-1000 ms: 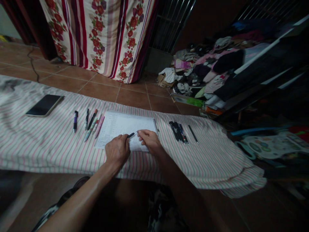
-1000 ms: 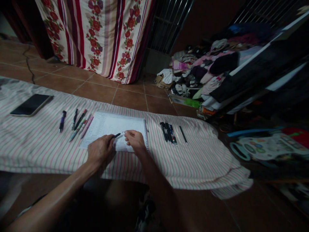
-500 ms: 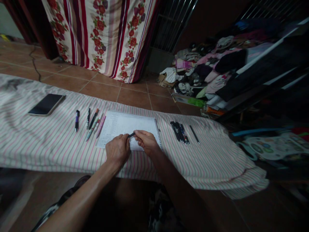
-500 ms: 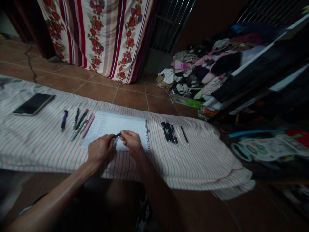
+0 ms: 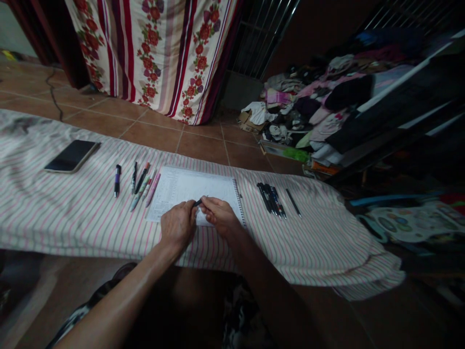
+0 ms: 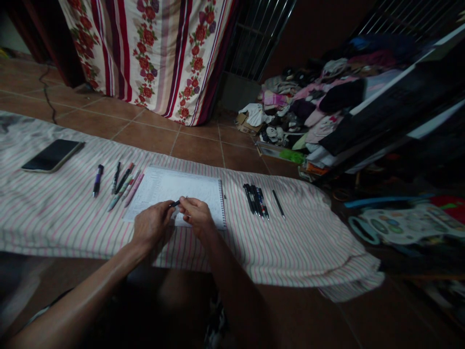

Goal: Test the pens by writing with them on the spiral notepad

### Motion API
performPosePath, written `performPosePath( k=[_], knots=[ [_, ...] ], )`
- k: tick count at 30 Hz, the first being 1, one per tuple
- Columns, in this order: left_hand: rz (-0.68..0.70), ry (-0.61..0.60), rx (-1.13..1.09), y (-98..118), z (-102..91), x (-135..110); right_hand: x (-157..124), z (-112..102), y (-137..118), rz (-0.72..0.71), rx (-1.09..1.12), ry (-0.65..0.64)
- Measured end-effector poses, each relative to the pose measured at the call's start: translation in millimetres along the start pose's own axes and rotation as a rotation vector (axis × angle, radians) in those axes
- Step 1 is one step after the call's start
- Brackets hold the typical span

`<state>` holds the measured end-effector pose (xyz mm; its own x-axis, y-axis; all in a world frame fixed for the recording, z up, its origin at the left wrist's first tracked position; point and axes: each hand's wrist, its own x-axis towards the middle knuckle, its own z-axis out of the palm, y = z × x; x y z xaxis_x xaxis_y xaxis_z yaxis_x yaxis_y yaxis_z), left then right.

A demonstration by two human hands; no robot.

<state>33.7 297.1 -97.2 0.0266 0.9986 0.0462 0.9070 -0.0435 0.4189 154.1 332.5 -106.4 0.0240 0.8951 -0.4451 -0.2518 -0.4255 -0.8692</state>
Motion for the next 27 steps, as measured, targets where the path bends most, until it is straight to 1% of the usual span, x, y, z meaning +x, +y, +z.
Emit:
performPosePath(
  k=[4, 7, 13, 17, 19, 22, 25, 27],
  knots=[
    [0.017, -0.004, -0.019, -0.9, -1.0, -0.2, -0.7, 2.4, 1.6, -0.044, -0.002, -0.003],
    [0.031, -0.008, -0.003, -3.4, -2.0, -0.9, 0.5, 1.8, -0.8, -0.046, 0.016, 0.013],
    [0.037, 0.033, -0.029, -8.5, -0.4, -2.1, -1.4, 2.7, -2.9, -0.057, 0.01, 0.003],
    [0.023, 0.028, -0.056, -8.9, 0.4, -1.8, -1.5, 5.5, -0.6, -0.056, -0.028, 0.013],
    [0.019, 0.023, -0.066, -8.5, 0.2, -1.4, 0.0, 6.7, 1.0, -0.077, -0.031, 0.029],
    [-0.012, 0.007, -0.079, -7.8, -0.6, -0.9, 2.4, 8.7, 2.9, -0.113, -0.023, 0.046],
    [-0.047, -0.023, -0.087, -7.4, -1.2, -0.9, 1.5, 11.7, 3.3, -0.106, -0.003, 0.05],
    [-0.044, -0.013, -0.096, -7.4, -1.1, -1.2, -1.4, 14.2, 2.9, -0.101, 0.032, 0.032]
  ],
)
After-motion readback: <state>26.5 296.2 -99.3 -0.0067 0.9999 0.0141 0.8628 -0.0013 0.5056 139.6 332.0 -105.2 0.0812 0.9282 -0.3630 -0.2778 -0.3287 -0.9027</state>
